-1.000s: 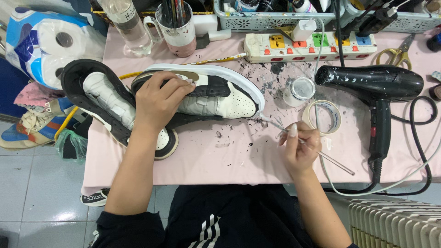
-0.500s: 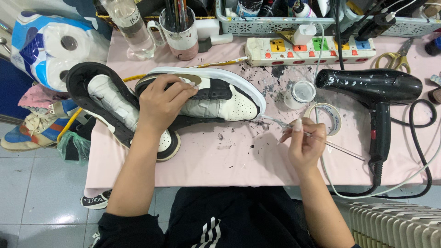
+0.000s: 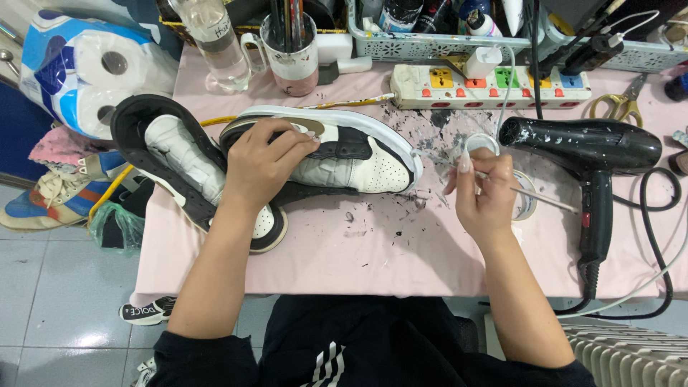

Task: The person paints the sole and side panels of a black and white sneaker using a brush and white paint, then uses a hairdryer to dry the painted areas. They repeat the process on different sections of the shoe.

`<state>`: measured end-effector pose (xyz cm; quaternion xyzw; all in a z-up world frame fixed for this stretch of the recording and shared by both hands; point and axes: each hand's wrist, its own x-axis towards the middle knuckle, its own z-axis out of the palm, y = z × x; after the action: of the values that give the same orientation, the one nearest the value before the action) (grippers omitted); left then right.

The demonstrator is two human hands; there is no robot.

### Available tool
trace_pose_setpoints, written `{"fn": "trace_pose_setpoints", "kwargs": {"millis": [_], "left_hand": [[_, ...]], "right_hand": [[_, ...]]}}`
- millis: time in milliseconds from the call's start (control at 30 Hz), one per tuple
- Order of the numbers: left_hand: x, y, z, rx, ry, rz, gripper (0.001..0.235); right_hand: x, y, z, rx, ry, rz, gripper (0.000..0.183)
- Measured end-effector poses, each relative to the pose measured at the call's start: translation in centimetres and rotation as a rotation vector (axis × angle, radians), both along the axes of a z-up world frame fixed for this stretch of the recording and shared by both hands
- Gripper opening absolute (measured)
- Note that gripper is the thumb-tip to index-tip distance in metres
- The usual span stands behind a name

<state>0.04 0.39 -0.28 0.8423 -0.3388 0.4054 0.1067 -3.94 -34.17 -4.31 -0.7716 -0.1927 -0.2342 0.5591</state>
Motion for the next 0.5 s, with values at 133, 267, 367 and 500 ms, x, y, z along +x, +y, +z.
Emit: {"fn": "trace_pose_setpoints", "kwargs": {"millis": [133,267,367,500], "left_hand": [[0.0,0.1,0.0,0.003,-0.005,0.005,0.009],[0.1,0.0,-0.1,-0.004,-0.006,0.004,0.008],[0.1,0.1,-0.1,-0.009,-0.005,0.002,0.011],[0.1,0.0,-0.1,-0.019,0.017,-0.008,0.016]], "right_hand": [[1.6,1.2,0.5,-0.201,-0.100,-0.035,0.016],[2.8,0.7,0.6,0.005,-0.125,0.053,0.012],[2.1,-1.3,1.1,0.196,-0.098,-0.007,0.014],[-1.3,-3.6,0.9,-0.452,-0.161,-0.254,0.012]]}}
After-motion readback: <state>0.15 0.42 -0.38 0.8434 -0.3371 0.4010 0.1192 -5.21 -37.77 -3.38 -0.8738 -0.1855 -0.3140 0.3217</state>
